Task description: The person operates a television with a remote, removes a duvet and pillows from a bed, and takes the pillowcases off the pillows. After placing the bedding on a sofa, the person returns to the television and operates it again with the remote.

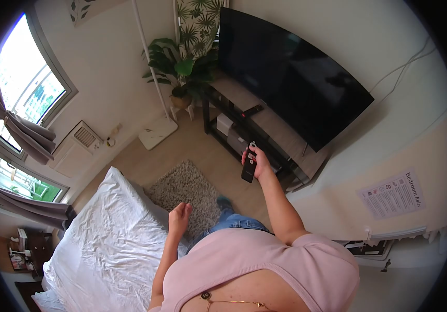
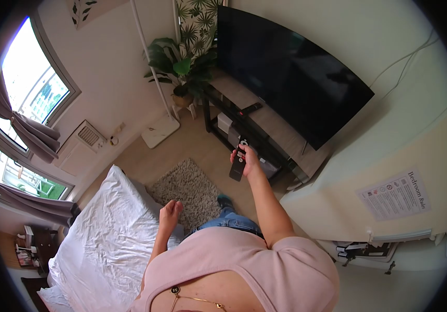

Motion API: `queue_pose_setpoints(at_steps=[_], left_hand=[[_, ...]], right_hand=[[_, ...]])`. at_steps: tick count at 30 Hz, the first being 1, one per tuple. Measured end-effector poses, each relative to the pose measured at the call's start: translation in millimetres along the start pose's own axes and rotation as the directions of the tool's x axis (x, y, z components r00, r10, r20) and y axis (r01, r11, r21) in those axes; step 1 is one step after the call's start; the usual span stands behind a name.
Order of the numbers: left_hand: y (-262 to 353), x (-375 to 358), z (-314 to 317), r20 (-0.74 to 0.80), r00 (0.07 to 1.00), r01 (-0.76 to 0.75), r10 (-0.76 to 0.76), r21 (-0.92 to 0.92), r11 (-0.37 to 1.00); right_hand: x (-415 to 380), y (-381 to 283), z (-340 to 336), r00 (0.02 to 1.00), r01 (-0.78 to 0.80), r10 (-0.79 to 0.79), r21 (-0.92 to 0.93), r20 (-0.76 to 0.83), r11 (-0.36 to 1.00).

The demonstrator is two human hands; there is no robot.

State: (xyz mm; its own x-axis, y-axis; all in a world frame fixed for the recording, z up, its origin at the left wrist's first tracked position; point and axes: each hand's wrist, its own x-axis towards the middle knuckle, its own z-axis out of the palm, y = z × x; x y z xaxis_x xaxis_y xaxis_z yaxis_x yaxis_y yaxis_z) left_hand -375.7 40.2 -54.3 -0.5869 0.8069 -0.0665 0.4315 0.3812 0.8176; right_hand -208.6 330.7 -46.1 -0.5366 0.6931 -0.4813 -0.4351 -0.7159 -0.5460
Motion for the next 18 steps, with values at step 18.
queue_pose_setpoints(at_steps=[18], left_hand=[[1.6, -3.3, -1.5, -0.015, 1.0, 0.011, -0.013, -0.111, 0.994]], right_hand=[[2.9, 1.6, 0.0, 0.999, -0.024, 0.028, 0.114, -0.034, 0.993]])
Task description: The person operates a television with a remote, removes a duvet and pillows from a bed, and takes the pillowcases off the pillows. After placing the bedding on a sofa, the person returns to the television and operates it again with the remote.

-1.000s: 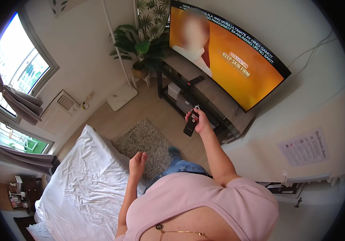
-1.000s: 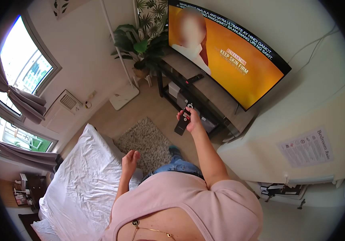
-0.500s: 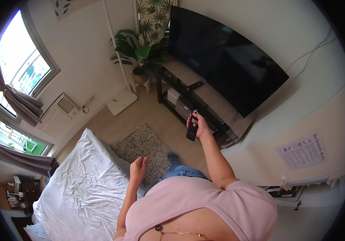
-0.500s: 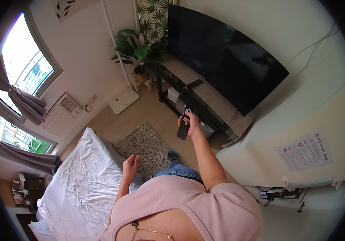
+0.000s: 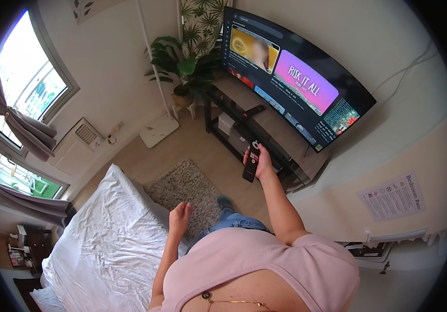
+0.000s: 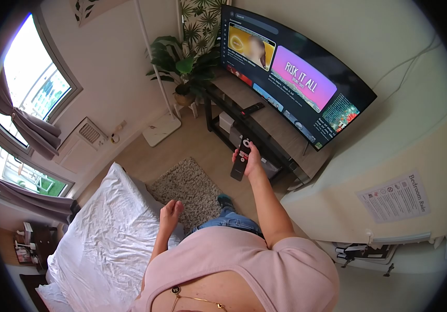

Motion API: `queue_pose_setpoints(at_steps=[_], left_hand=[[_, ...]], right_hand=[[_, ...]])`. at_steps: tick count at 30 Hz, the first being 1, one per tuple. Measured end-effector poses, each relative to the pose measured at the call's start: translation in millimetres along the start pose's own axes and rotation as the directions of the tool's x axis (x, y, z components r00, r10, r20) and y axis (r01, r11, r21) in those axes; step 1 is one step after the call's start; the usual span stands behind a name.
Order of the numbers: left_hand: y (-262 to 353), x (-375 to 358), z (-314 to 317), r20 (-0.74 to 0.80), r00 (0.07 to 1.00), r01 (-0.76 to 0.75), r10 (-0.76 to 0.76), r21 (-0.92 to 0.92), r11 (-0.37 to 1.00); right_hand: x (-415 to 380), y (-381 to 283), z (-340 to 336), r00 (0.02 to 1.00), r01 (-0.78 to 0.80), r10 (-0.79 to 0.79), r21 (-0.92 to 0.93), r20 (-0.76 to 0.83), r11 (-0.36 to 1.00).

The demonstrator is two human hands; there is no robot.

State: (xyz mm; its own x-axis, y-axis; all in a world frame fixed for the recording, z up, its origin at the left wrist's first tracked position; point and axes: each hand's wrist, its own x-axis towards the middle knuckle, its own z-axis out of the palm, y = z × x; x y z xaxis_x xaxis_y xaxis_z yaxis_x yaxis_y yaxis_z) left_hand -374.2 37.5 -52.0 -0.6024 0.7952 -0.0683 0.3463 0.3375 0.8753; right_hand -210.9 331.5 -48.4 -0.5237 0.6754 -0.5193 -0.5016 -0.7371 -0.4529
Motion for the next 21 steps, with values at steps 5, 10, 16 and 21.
queue_pose_setpoints(at_steps=[5, 10, 16, 21], left_hand=[[-3, 1, 1, -0.005, 1.0, -0.019, 0.019, 0.015, 1.0], [-1, 1, 0, 0.001, 1.0, -0.022, 0.022, 0.023, 0.999], [-5, 2, 2, 0.033, 0.999, -0.003, 0.001, 0.042, 0.999], [-4, 2, 3, 0.038, 0.999, -0.011, 0.009, 0.044, 0.999]], right_hand=[[-2, 0, 0, 0.999, 0.023, -0.026, -0.052, -0.048, 0.998], [-8, -3, 5, 0.997, 0.044, -0.049, -0.08, -0.061, 0.996], [-10, -5, 9, 0.989, 0.065, -0.086, -0.167, -0.118, 0.984], [-13, -5, 9, 0.995, 0.079, -0.087, -0.132, -0.052, 0.988]])
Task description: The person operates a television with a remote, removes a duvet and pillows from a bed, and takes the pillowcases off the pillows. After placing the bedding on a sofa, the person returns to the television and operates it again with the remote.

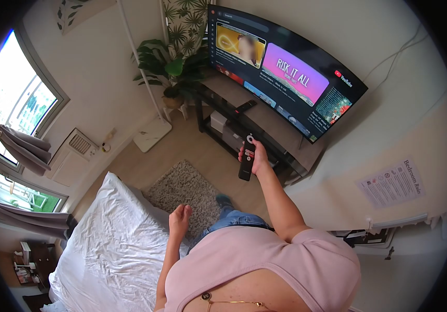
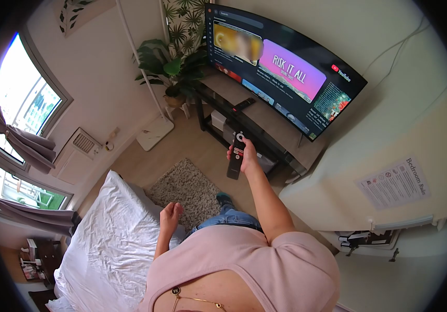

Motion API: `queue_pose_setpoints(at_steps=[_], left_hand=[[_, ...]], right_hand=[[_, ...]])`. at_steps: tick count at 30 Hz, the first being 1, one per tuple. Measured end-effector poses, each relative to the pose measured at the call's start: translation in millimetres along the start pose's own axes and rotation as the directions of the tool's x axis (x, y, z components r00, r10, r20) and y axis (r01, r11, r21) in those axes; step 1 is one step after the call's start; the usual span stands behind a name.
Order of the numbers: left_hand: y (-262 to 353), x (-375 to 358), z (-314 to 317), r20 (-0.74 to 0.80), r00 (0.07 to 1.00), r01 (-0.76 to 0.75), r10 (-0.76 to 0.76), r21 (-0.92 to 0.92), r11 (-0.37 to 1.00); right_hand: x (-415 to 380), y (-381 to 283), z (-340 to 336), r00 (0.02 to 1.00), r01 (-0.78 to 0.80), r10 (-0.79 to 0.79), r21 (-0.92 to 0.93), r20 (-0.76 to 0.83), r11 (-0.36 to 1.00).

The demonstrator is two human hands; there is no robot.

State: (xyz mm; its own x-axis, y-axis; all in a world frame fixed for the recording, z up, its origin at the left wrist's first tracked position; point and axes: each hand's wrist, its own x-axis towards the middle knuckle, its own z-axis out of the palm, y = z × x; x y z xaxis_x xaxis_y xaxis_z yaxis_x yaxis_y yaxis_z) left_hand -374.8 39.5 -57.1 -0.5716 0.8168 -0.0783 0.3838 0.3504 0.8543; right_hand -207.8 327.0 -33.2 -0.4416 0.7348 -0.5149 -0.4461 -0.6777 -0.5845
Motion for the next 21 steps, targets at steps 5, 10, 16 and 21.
queue_pose_setpoints(at_steps=[5, 10, 16, 21], left_hand=[[-2, 0, 3, -0.02, 0.999, -0.036, 0.035, -0.041, 0.998], [-6, -1, 6, 0.016, 1.0, -0.017, 0.018, -0.023, 1.0], [-12, -1, 8, 0.026, 0.999, -0.02, 0.02, -0.028, 0.999], [-10, 0, 7, 0.027, 0.999, -0.021, 0.022, -0.029, 0.999]], right_hand=[[4, 1, -7, 0.998, -0.051, 0.052, -0.014, 0.024, 0.999], [2, 0, -9, 0.999, -0.024, 0.024, 0.001, -0.029, 1.0], [-1, 0, -10, 0.998, -0.049, 0.051, 0.054, -0.029, 0.997], [0, 0, -10, 0.997, -0.064, 0.07, 0.113, -0.044, 0.992]])
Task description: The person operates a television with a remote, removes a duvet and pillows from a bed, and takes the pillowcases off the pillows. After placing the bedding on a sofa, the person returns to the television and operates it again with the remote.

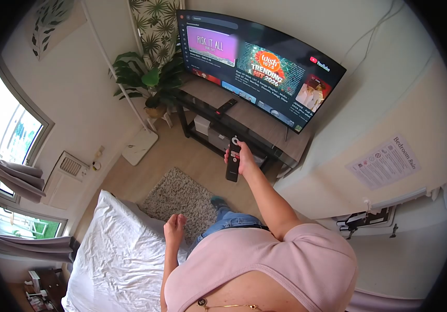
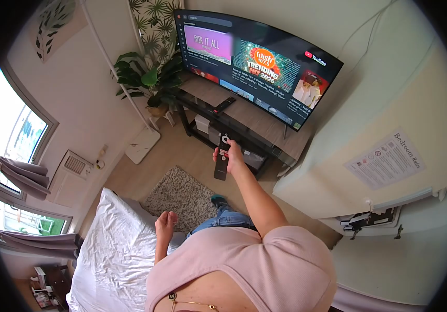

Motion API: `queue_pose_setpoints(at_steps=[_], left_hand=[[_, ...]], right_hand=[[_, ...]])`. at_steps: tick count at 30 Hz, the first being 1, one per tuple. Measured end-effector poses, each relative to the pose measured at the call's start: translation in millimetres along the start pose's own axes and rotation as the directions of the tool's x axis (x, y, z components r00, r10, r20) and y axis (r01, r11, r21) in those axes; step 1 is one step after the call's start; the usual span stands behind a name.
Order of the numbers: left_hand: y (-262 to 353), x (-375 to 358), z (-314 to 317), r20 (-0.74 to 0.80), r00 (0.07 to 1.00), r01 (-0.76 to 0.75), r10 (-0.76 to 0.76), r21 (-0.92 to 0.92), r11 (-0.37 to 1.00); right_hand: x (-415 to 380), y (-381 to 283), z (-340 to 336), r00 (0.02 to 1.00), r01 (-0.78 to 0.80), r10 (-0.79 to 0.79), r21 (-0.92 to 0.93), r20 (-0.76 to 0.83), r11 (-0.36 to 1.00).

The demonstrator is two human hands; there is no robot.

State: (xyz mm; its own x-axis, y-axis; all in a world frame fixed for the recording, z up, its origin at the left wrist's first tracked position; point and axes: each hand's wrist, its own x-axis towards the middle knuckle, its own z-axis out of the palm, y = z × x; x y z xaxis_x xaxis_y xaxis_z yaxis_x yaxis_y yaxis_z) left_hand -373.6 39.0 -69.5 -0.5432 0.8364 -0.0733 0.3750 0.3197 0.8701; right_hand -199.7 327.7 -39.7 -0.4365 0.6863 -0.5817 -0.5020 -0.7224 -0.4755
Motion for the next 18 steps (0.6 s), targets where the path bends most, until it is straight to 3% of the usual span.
queue_pose_setpoints(at_steps=[6, 18], left_hand=[[-2.0, -0.8, -1.2, 0.006, 1.0, 0.002, -0.002, 0.026, 1.0], [0.1, -6.4, -1.7, -0.006, 0.999, 0.042, -0.041, 0.019, 0.999]], right_hand=[[-0.4, 1.1, 1.4, 0.999, 0.037, -0.037, -0.055, 0.003, 0.998], [3.3, 1.1, -0.1, 1.0, 0.011, -0.011, 0.023, 0.023, 1.0]])
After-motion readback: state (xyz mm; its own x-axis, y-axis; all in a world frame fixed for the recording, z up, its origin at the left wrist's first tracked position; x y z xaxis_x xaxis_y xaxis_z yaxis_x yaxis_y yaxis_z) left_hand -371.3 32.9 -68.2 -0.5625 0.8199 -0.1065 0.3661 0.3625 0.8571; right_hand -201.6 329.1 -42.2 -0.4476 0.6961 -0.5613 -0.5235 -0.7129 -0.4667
